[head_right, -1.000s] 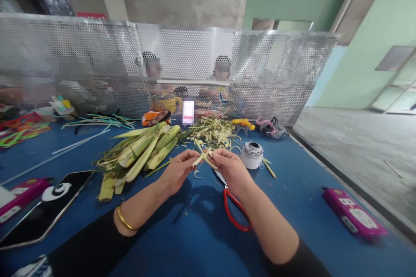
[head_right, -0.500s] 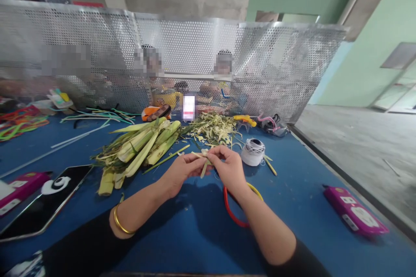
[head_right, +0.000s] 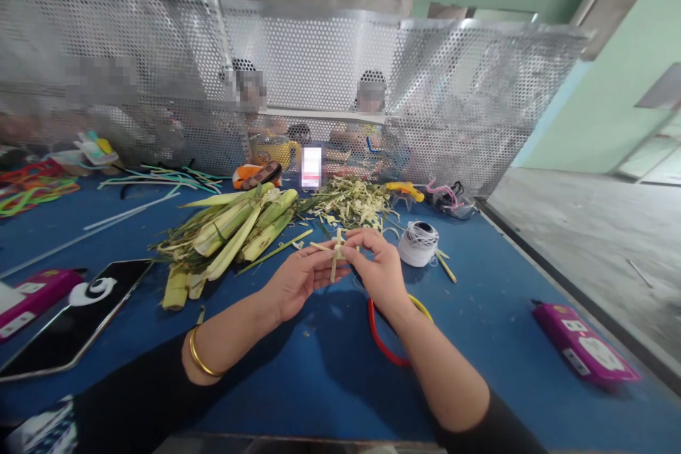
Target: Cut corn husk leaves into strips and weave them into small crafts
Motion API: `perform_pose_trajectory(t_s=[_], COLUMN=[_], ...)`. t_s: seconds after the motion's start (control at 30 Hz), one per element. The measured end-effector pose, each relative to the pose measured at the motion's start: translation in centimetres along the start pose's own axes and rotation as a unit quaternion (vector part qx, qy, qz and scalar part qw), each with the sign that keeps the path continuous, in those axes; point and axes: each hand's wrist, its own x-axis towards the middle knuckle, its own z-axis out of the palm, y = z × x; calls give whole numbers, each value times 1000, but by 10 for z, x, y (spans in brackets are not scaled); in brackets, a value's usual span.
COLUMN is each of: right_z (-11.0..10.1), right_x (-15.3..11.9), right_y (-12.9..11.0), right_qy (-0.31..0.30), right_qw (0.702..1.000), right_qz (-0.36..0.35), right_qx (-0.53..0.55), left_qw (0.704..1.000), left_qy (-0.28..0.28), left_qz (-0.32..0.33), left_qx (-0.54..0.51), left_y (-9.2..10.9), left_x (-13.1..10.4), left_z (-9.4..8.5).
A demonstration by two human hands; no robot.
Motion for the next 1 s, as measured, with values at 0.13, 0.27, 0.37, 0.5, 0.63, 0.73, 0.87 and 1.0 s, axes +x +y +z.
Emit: perform_pose_trajectory(t_s=[0.13, 0.27, 0.37, 0.5, 0.63, 0.73, 0.87, 1.0], right_z=[2, 4, 4, 5, 4, 4, 5, 6], right_x=[-1, -3, -3, -4, -4, -4, -3, -4], right_y=[5, 6, 3, 1, 2, 2, 2, 1], right_qy=[-29, -22, -7, 4, 6, 6, 6, 0], right_qw=[999, 999, 999, 999, 998, 998, 994, 978], right_qz=[-2, 5, 3, 15, 45, 66, 105, 173], right_qx=[-21, -40, -45, -43, -34, -24, 17, 114], left_qw=[1000, 999, 999, 999, 999, 999, 998, 995], left_qy=[-5, 1, 1, 5, 6, -3, -16, -17], left_qz=[-7, 4, 14, 28, 27, 33, 64, 89], left_qx=[-24, -36, -42, -40, -31, -17, 16, 49], left_y=[-1, -3, -4, -5, -4, -4, -6, -9], left_x=[0, -1, -2, -4, -5, -5, -4, -2], left_z=[1, 2, 3, 5, 6, 6, 6, 5])
